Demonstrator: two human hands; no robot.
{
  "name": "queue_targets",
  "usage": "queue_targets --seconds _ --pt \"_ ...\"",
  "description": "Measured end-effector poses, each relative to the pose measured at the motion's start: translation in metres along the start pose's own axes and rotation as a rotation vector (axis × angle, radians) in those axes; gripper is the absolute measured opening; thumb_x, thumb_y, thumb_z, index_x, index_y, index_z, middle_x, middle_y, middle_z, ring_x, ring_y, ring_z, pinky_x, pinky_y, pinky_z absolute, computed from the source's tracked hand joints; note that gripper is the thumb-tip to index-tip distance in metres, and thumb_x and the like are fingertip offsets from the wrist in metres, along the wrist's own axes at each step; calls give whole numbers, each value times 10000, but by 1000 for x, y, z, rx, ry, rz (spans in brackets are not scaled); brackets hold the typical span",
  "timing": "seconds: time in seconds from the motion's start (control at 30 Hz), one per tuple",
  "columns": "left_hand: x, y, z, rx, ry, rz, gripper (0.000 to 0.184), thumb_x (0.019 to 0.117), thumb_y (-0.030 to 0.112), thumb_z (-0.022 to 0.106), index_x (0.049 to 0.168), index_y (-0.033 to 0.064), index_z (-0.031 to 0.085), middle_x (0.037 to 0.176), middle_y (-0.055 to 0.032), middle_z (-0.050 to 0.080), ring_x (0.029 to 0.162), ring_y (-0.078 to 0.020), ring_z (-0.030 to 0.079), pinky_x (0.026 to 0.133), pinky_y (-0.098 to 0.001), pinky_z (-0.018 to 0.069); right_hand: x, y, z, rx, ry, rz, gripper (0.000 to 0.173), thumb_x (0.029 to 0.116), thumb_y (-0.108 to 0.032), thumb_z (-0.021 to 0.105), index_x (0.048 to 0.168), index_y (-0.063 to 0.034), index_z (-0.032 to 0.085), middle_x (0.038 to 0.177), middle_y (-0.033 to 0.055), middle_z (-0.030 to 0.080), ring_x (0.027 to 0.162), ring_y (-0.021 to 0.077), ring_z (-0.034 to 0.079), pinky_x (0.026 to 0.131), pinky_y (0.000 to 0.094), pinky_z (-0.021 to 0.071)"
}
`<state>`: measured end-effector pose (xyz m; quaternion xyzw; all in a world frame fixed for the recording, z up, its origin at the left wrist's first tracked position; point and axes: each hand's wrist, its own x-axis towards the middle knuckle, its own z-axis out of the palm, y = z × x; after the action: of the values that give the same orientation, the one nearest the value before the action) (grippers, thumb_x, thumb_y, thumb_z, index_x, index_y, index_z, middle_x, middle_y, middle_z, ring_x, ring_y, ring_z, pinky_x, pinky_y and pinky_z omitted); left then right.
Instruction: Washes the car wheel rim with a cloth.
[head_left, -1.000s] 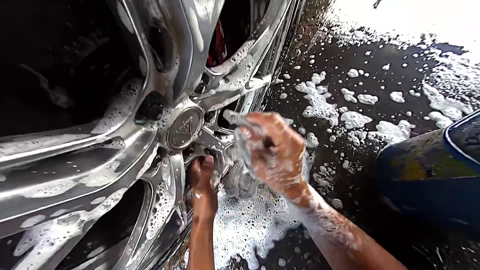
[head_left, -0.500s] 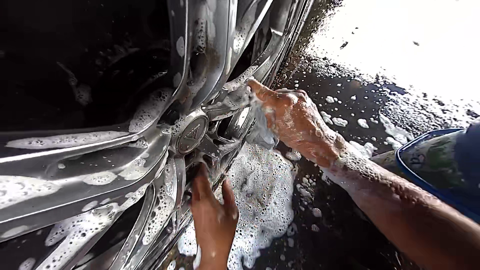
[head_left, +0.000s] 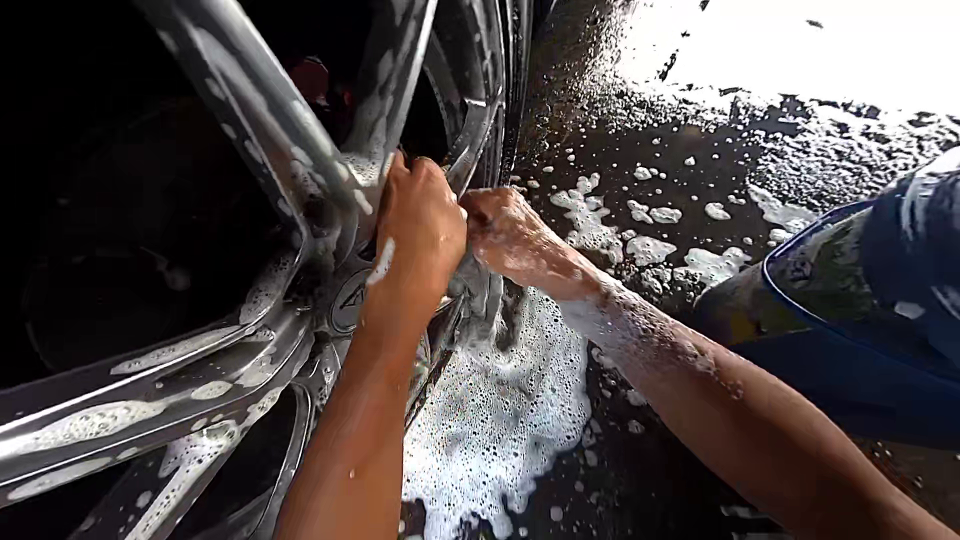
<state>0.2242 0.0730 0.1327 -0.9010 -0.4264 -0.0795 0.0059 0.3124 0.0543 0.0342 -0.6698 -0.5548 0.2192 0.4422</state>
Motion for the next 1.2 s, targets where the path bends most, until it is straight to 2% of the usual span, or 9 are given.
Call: queue_targets --seconds 0.07,0.13,0.27,0.5,0.73,0.87,0.97,1.07,1.2 --pt "21 -23 17 -155 -153 -45 258 983 76 584 1127 -133 631 1246 -334 585 1243 -456 545 1040 -575 425 8 -9 4 61 126 65 172 962 -65 610 1032 75 680 992 212 683 972 305 657 877 482 508" --pt "36 -24 10 -163 -330 -132 332 959 122 651 1200 -104 612 1305 -308 573 1294 -441 516 1046 -605 404 17 -9 7 176 258 80 201 924 -44 661 1085 70 622 991 192 663 913 265 647 827 441 517" --pt "36 -29 12 -59 -364 -82 323 833 122 769 1037 -93 640 1112 -309 635 1167 -471 572 967 -645 433 26 -2 2 347 214 136 318 904 -46 707 1143 -19 500 1058 156 620 860 215 634 754 411 535" --pt "31 -38 14 -292 -295 -75 504 939 10 579 1433 -65 514 1397 -302 543 1362 -429 473 1134 -592 343 21 -20 27 534 325 286 487 825 -9 761 1252 67 539 1018 208 666 950 290 660 851 474 536" --pt "33 -33 16 -248 -257 -206 424 985 31 614 1406 9 565 1324 -256 625 1265 -395 581 1084 -578 418 30 -5 18 1023 141 477 399 836 75 706 1166 -2 496 965 117 583 833 169 611 738 346 551" --pt "37 -30 19 -73 -280 -220 446 895 -98 602 1328 10 617 1227 -260 661 1185 -432 609 1021 -633 429 20 7 11 1238 13 457 345 1006 -116 614 1310 -78 455 964 67 623 753 92 623 684 279 551" --pt "35 -26 23 -8 -239 -198 382 896 -64 623 1273 -1 638 1118 -269 684 1077 -438 651 933 -633 478 -9 14 20 1189 30 313 399 975 -118 626 1330 -111 443 806 46 598 595 84 545 539 256 487" --pt "27 -23 24 21 -164 -73 344 877 -61 642 1220 -38 614 1069 -288 674 1006 -455 672 852 -619 522 -27 17 45 986 221 91 487 862 -59 686 1315 2 517 960 108 690 772 134 668 682 306 577" --pt "34 -14 33 53 -134 -212 345 849 -49 643 1193 -84 646 1164 -286 665 1120 -418 647 979 -576 479 -25 4 69 719 579 -41 276 846 65 643 1104 62 739 1022 214 725 921 282 718 821 387 596"
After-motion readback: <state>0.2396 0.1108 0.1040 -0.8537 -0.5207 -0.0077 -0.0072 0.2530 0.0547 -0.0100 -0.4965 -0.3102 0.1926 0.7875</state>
